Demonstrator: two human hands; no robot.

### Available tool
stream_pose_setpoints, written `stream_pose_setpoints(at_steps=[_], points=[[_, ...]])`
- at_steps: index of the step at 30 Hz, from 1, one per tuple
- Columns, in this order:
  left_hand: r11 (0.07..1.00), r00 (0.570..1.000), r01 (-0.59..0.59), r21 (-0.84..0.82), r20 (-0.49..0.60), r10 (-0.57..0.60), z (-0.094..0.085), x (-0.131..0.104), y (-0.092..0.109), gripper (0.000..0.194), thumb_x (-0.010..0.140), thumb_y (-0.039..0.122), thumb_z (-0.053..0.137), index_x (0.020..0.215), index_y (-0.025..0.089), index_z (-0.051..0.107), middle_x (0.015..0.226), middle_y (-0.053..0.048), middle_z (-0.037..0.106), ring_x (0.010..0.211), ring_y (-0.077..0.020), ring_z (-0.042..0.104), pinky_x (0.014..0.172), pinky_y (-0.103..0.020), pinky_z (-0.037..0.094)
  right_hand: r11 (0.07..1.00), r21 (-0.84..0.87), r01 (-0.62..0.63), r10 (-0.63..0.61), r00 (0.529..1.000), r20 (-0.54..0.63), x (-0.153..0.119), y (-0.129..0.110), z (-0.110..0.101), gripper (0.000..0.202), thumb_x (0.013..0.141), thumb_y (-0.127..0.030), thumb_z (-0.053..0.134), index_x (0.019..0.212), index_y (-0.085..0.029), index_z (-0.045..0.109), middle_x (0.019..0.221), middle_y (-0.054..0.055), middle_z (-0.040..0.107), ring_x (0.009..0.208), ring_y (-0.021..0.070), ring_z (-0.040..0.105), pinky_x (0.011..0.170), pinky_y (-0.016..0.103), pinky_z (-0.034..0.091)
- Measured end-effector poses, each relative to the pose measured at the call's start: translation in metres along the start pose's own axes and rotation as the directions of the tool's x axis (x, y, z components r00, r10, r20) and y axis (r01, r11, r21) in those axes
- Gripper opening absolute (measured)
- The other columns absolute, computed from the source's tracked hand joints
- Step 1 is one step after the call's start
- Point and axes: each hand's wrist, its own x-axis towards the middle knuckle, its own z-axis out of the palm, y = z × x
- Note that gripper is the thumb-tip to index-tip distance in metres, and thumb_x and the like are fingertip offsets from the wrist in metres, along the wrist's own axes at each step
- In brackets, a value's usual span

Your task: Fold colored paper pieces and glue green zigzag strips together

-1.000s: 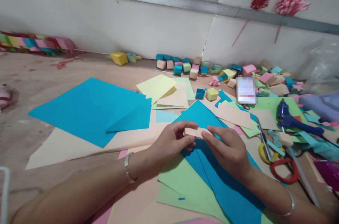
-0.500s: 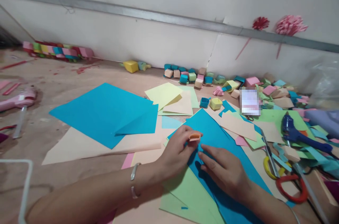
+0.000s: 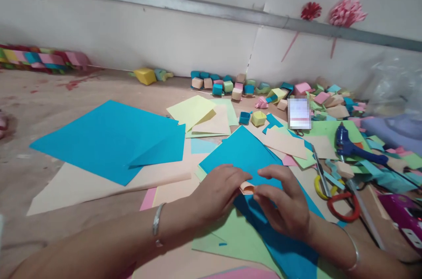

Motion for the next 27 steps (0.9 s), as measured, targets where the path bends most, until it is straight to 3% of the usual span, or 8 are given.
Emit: stream_pose_setpoints(at_steps=[5,10,15,18,22,27], points=[[1.0,0.999,-0.027,-0.003,0.022,0.027,-0.002,0.002,0.001,0.023,0.098,0.025,0.043,0.115,0.017,0.056,0.107,-0.012,0.07,0.095,-0.0233,0.062,0.086,-0.038,0.042,0.998,0.056,0.027,-0.032,0.995,0.09,0.002,0.003,-0.005,0.016,0.085,-0.014,0.056,0.099,-0.018,0.063,0.11,0.013,0.054,0.099,0.0238,0.057,0.083,0.039,0.052],[1.0,1.0,-0.025,-0.015,0.015,0.025,-0.001,0.001,0.002,0.025,0.1,0.029,0.039,0.114,0.018,0.057,0.103,-0.012,0.068,0.092,-0.0227,0.06,0.081,-0.035,0.041,0.997,0.039,0.069,-0.072,0.994,0.077,0.008,0.003,-0.006,0.02,0.086,-0.009,0.055,0.1,-0.017,0.066,0.108,0.013,0.057,0.096,0.0213,0.059,0.079,0.035,0.052],[0.975,0.996,0.029,-0.221,0.085,-0.01,-0.006,0.004,0.006,0.034,0.102,0.036,0.032,0.1,0.017,0.06,0.093,-0.009,0.063,0.083,-0.0189,0.054,0.074,-0.029,0.041,0.987,0.158,-0.006,-0.005,0.998,0.066,0.011,0.004,-0.006,0.015,0.093,-0.016,0.051,0.098,-0.019,0.064,0.094,0.01,0.064,0.085,0.0179,0.062,0.073,0.03,0.054],[0.905,0.979,0.155,-0.397,0.187,-0.086,-0.011,0.005,0.011,0.037,0.101,0.044,0.035,0.097,0.016,0.059,0.093,-0.008,0.061,0.084,-0.0183,0.056,0.077,-0.029,0.045,0.962,0.26,-0.087,0.068,0.994,0.083,0.008,0.006,-0.006,0.011,0.094,-0.018,0.05,0.095,-0.02,0.061,0.09,0.009,0.066,0.081,0.0177,0.063,0.072,0.03,0.054],[0.739,0.942,0.265,-0.619,0.329,-0.062,-0.013,0.005,0.016,0.038,0.101,0.048,0.035,0.11,0.016,0.053,0.102,-0.011,0.064,0.091,-0.0186,0.061,0.082,-0.03,0.049,0.937,0.313,-0.157,0.134,0.986,0.094,0.004,0.007,-0.005,0.01,0.092,-0.014,0.048,0.091,-0.02,0.057,0.087,0.008,0.065,0.079,0.018,0.062,0.069,0.03,0.053],[0.635,0.899,0.383,-0.671,0.43,-0.089,-0.012,0.007,0.024,0.045,0.099,0.056,0.031,0.107,0.017,0.052,0.096,-0.011,0.065,0.085,-0.0175,0.064,0.082,-0.031,0.052,0.944,0.302,-0.132,0.122,0.991,0.051,0.007,0.005,-0.006,0.013,0.087,-0.01,0.048,0.086,-0.019,0.056,0.08,0.007,0.062,0.072,0.0169,0.059,0.064,0.029,0.052]])
